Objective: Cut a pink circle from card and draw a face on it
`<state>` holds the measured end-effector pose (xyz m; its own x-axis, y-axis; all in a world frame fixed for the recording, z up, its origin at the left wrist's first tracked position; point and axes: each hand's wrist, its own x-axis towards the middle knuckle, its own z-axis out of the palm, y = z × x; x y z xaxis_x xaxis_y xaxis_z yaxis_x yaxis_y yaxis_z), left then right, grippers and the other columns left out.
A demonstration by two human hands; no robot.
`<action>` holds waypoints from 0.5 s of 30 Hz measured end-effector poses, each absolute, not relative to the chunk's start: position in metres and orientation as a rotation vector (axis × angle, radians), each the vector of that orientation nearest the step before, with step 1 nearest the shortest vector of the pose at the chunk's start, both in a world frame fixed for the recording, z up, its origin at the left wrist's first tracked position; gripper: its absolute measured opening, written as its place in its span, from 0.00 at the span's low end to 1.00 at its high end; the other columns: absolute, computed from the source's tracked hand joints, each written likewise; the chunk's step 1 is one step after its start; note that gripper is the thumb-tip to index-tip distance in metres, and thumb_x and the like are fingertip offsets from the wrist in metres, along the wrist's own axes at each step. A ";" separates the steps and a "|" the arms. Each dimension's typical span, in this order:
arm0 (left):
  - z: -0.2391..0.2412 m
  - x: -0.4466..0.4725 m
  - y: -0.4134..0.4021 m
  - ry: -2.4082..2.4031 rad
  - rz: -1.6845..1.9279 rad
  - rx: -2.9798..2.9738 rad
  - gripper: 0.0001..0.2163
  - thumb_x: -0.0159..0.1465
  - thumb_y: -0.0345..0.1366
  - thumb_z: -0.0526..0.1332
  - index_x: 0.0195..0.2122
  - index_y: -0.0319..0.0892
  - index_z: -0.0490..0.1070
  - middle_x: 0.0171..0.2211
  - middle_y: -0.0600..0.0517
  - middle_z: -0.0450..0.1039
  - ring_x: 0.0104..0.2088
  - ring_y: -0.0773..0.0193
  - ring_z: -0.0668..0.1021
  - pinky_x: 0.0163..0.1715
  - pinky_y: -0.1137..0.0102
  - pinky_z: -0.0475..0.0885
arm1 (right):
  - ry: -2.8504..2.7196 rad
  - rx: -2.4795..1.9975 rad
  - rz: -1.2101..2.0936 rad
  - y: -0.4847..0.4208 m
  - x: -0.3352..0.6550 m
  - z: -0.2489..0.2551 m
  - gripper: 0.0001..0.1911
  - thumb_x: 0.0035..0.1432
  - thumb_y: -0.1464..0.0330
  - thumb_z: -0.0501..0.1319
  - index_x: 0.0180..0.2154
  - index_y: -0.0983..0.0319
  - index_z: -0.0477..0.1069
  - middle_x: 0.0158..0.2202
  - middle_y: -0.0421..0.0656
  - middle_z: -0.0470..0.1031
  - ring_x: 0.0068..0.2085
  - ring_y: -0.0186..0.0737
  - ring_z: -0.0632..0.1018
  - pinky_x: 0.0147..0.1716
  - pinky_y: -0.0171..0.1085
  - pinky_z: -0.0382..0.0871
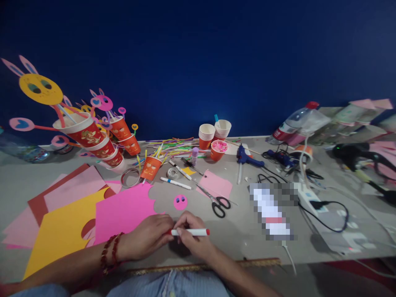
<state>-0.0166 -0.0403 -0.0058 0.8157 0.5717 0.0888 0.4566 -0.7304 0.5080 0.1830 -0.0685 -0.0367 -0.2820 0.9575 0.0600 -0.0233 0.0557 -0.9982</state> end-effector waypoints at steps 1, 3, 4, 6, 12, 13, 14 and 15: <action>-0.004 -0.017 -0.042 0.754 0.350 2.553 0.12 0.74 0.42 0.52 0.37 0.42 0.68 0.32 0.51 0.76 0.32 0.61 0.77 0.33 0.69 0.67 | -1.458 -1.007 1.354 -0.068 0.183 -0.035 0.12 0.61 0.59 0.58 0.29 0.59 0.67 0.23 0.36 0.67 0.23 0.34 0.68 0.23 0.33 0.60; 0.001 -0.016 -0.044 0.728 0.431 2.642 0.15 0.74 0.44 0.50 0.35 0.42 0.68 0.30 0.52 0.75 0.30 0.61 0.76 0.31 0.68 0.65 | -1.526 -1.001 1.291 -0.069 0.184 -0.029 0.18 0.62 0.57 0.57 0.24 0.59 0.62 0.20 0.35 0.61 0.23 0.34 0.63 0.23 0.33 0.56; 0.003 -0.015 -0.044 0.708 0.493 2.698 0.17 0.75 0.45 0.49 0.34 0.42 0.67 0.28 0.52 0.74 0.29 0.61 0.76 0.29 0.68 0.64 | -1.563 -0.994 1.257 -0.071 0.184 -0.026 0.22 0.64 0.56 0.55 0.21 0.59 0.58 0.19 0.34 0.58 0.22 0.34 0.61 0.23 0.34 0.55; 0.008 -0.013 -0.045 0.650 0.639 2.786 0.22 0.75 0.48 0.45 0.30 0.42 0.66 0.24 0.52 0.71 0.25 0.62 0.73 0.26 0.67 0.61 | -1.634 -0.982 1.196 -0.077 0.183 -0.021 0.26 0.68 0.54 0.50 0.20 0.58 0.54 0.18 0.35 0.55 0.22 0.35 0.60 0.23 0.35 0.55; 0.018 -0.001 -0.049 0.658 0.850 2.813 0.25 0.76 0.47 0.41 0.27 0.43 0.66 0.21 0.52 0.67 0.22 0.63 0.68 0.23 0.67 0.57 | -1.695 -0.989 0.997 -0.092 0.179 -0.022 0.30 0.71 0.50 0.38 0.24 0.56 0.63 0.22 0.40 0.69 0.26 0.42 0.71 0.28 0.40 0.65; 0.019 0.000 -0.050 0.677 0.864 2.811 0.24 0.76 0.44 0.41 0.28 0.43 0.66 0.21 0.52 0.67 0.22 0.63 0.68 0.23 0.67 0.57 | -1.687 -1.002 0.974 -0.092 0.179 -0.023 0.30 0.71 0.51 0.37 0.24 0.55 0.65 0.23 0.41 0.70 0.26 0.43 0.72 0.28 0.41 0.66; 0.020 0.002 -0.051 0.685 0.881 2.807 0.23 0.76 0.41 0.41 0.28 0.43 0.66 0.21 0.52 0.67 0.22 0.63 0.68 0.24 0.67 0.58 | -1.682 -1.005 0.951 -0.092 0.178 -0.025 0.30 0.71 0.52 0.37 0.25 0.55 0.65 0.23 0.41 0.71 0.26 0.44 0.73 0.29 0.42 0.67; 0.020 0.004 -0.052 0.685 0.901 2.802 0.22 0.76 0.40 0.42 0.28 0.43 0.67 0.21 0.52 0.67 0.22 0.63 0.68 0.24 0.67 0.58 | -1.683 -0.993 0.930 -0.092 0.178 -0.026 0.30 0.71 0.52 0.37 0.25 0.55 0.66 0.23 0.42 0.72 0.26 0.45 0.73 0.28 0.42 0.67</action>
<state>0.0037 -0.0517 0.0203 0.7203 0.4546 0.5239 0.3835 -0.8904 0.2452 0.1782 -0.0921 -0.0265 -0.2306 0.9127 0.3374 0.2004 0.3839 -0.9014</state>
